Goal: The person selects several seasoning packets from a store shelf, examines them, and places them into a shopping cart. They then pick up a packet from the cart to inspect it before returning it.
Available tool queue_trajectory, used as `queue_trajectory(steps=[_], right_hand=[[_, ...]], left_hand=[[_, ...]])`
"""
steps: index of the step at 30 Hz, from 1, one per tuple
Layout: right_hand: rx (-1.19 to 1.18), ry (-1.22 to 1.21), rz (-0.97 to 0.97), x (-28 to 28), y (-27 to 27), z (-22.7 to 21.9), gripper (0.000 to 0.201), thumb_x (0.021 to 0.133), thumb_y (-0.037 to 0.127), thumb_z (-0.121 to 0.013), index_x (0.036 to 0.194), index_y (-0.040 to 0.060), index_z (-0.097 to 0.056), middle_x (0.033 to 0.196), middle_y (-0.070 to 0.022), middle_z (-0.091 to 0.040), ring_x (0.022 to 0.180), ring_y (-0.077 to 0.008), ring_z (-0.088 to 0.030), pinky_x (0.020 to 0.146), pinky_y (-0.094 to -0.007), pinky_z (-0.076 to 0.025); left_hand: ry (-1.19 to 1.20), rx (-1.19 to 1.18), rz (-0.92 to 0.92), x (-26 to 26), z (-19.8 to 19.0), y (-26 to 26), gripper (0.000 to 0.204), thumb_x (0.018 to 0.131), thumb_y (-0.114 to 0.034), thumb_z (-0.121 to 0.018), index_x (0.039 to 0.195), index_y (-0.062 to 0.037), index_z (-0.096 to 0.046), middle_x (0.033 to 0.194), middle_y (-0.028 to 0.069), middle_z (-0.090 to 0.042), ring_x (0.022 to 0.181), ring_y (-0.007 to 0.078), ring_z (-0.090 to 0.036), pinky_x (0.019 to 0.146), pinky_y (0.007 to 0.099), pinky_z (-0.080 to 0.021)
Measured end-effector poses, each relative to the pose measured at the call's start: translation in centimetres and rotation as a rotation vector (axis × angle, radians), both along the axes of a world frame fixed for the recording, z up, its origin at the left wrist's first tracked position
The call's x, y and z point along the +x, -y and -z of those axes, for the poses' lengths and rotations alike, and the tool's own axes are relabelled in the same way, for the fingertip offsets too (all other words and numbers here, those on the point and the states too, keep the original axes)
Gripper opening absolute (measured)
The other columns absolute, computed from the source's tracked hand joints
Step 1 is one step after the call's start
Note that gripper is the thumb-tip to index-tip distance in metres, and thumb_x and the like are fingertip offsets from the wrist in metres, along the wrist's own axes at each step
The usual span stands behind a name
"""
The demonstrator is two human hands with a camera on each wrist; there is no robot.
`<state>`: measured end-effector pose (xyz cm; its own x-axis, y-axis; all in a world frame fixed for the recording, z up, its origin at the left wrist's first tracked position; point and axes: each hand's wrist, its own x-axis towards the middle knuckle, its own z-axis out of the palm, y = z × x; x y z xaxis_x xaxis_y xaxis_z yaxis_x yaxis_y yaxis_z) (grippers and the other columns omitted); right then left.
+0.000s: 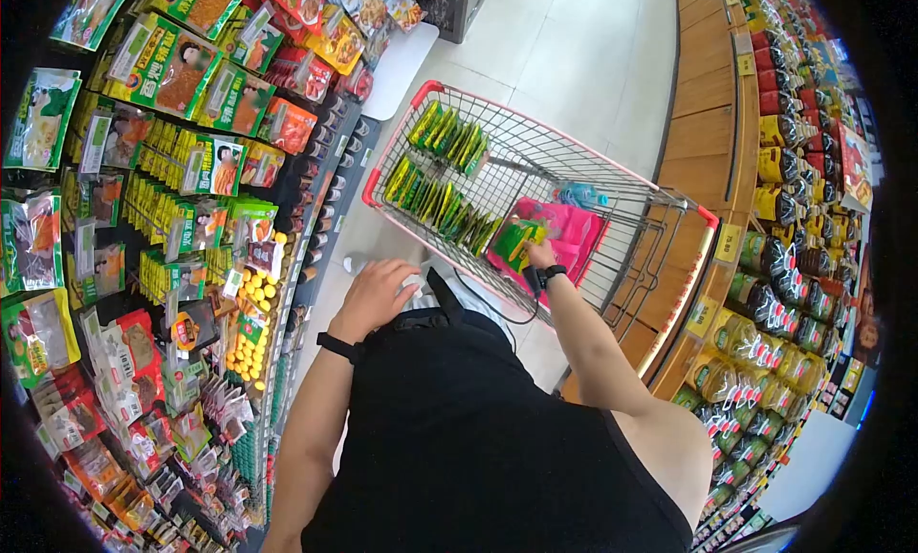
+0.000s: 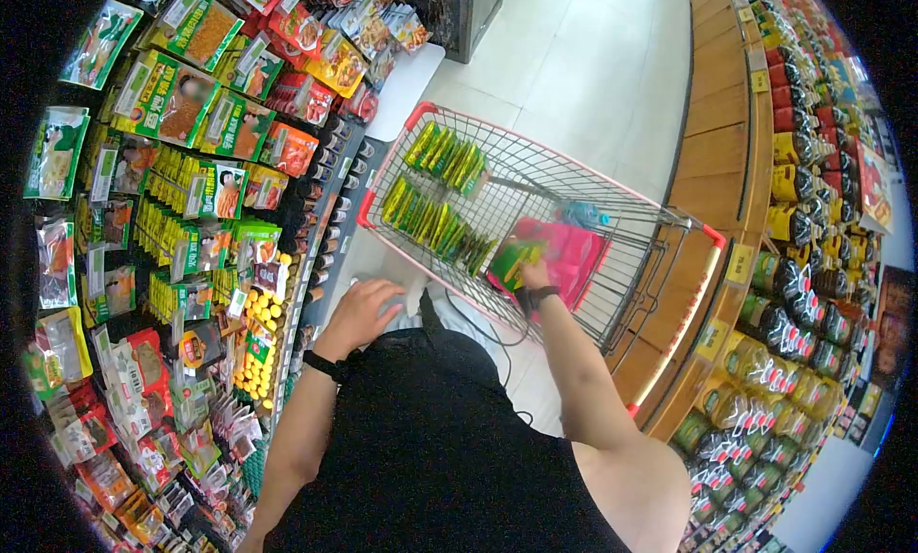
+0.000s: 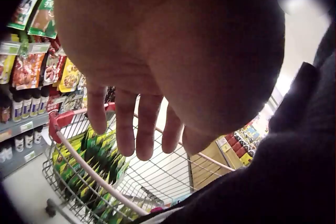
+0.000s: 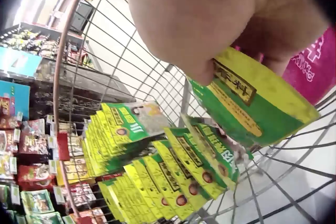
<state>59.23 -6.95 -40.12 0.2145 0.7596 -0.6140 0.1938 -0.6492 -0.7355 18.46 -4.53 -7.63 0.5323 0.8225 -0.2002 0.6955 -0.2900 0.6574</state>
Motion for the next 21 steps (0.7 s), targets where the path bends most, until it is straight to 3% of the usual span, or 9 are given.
queue_trajectory(steps=[6,7,10,14,15,18,21], right_hand=[[-0.041,0.065,0.034,-2.9,-0.6,2.0,0.02,0.084,0.015,-0.064,0.099,0.0014,-0.068,0.083,-0.0106,-0.071,0.074,-0.0226,-0.067,0.066,-0.0369,-0.052],[-0.037,0.059,0.034,-3.5,-0.7,1.0,0.027,0.083,0.004,-0.057,0.109,0.0021,-0.063,0.095,-0.0128,-0.068,0.084,-0.0246,-0.066,0.074,-0.0387,-0.052],[-0.006,0.171,-0.106,-4.3,-0.7,3.2,0.027,0.084,0.006,-0.056,0.109,0.0033,-0.064,0.097,-0.0133,-0.069,0.086,-0.0244,-0.067,0.076,-0.0376,-0.052],[-0.149,-0.06,0.026,-5.8,-0.3,1.4,0.03,0.086,0.007,-0.056,0.114,0.0062,-0.065,0.104,-0.013,-0.069,0.09,-0.0239,-0.067,0.079,-0.0364,-0.053],[-0.179,-0.249,0.094,-5.0,0.8,7.9,0.031,0.086,0.008,-0.057,0.117,0.0057,-0.065,0.104,-0.0131,-0.07,0.09,-0.0229,-0.067,0.08,-0.0345,-0.054],[-0.06,-0.298,0.069,-5.4,1.6,8.9,0.03,0.088,0.009,-0.056,0.116,0.0033,-0.064,0.099,-0.0119,-0.07,0.086,-0.0201,-0.068,0.077,-0.0312,-0.054],[-0.139,-0.47,0.283,-7.1,1.1,5.3,0.029,0.089,0.013,-0.057,0.113,0.0004,-0.065,0.093,-0.0117,-0.071,0.084,-0.0194,-0.068,0.072,-0.0305,-0.054]], left_hand=[[-0.036,-0.015,0.015,-0.2,0.3,0.0,0.026,0.088,-0.024,-0.064,0.11,-0.0097,-0.063,0.111,0.01,-0.063,0.105,0.0305,-0.058,0.092,0.0427,-0.044],[-0.035,-0.013,0.016,-0.1,0.4,0.0,0.026,0.088,-0.024,-0.064,0.109,-0.0097,-0.063,0.111,0.0098,-0.063,0.105,0.0303,-0.058,0.092,0.0427,-0.044],[-0.042,-0.014,0.023,0.1,0.5,-0.2,0.026,0.088,-0.024,-0.064,0.109,-0.0099,-0.064,0.11,0.0095,-0.064,0.105,0.0297,-0.059,0.092,0.0425,-0.044],[-0.074,-0.014,0.041,0.7,1.0,0.0,0.026,0.087,-0.023,-0.065,0.11,-0.0103,-0.064,0.107,0.0091,-0.064,0.103,0.0294,-0.059,0.091,0.0424,-0.044],[-0.078,-0.006,0.06,0.8,1.1,0.0,0.026,0.087,-0.023,-0.065,0.11,-0.0103,-0.064,0.106,0.009,-0.064,0.102,0.0293,-0.06,0.091,0.0423,-0.044],[-0.091,0.011,0.094,0.9,1.1,0.2,0.026,0.087,-0.024,-0.065,0.109,-0.0105,-0.064,0.103,0.0086,-0.063,0.1,0.0291,-0.06,0.09,0.042,-0.045],[-0.096,0.015,0.083,0.6,1.2,0.4,0.026,0.087,-0.024,-0.065,0.109,-0.0106,-0.064,0.102,0.0082,-0.063,0.099,0.029,-0.06,0.089,0.0417,-0.045]])
